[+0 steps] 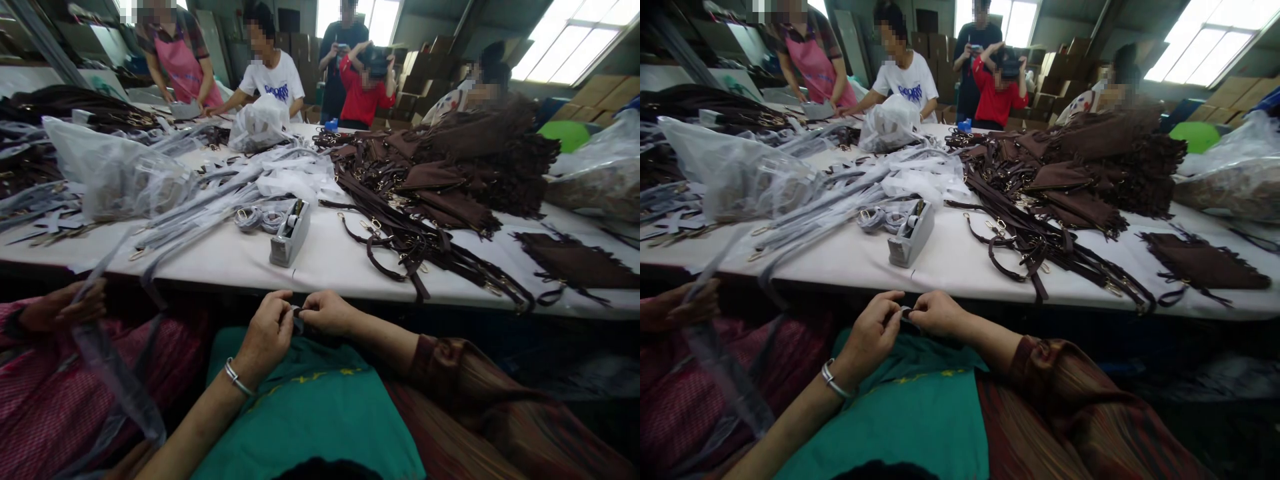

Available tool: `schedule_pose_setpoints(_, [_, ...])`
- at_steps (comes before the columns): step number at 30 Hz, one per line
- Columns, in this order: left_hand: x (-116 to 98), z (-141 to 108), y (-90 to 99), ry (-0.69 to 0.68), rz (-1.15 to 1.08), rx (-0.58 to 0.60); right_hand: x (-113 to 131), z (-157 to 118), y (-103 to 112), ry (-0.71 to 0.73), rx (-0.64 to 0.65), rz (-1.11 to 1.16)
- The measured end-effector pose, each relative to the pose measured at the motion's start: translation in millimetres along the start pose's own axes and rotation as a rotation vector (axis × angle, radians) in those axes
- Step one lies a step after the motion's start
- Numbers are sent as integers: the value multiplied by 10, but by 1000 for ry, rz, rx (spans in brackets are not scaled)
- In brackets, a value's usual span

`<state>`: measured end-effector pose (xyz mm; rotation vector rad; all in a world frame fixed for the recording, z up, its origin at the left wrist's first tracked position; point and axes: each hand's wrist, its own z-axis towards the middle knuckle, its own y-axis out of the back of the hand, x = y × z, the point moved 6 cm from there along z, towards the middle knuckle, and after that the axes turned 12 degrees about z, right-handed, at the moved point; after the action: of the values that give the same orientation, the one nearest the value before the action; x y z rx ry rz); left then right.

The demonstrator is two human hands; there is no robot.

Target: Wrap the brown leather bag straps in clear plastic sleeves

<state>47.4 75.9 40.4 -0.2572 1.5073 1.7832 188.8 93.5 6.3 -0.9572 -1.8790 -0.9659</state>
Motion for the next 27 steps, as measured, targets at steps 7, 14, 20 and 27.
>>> schedule_pose_setpoints(7, [-81, -5, -52, -44, -20, -8, 170, 11, 58, 122, -127, -214])
schedule_pose_setpoints(14, [155, -6, 42, 122, -7, -40, 37, -84, 36, -62, 341, 292])
schedule_pose_setpoints(20, [91, 0, 48, 82, 43, -83, 49, -91, 60, 15, 127, 316])
schedule_pose_setpoints(27, [-82, -14, -24, 8, 55, -76, 79, 31, -75, -44, -29, 339])
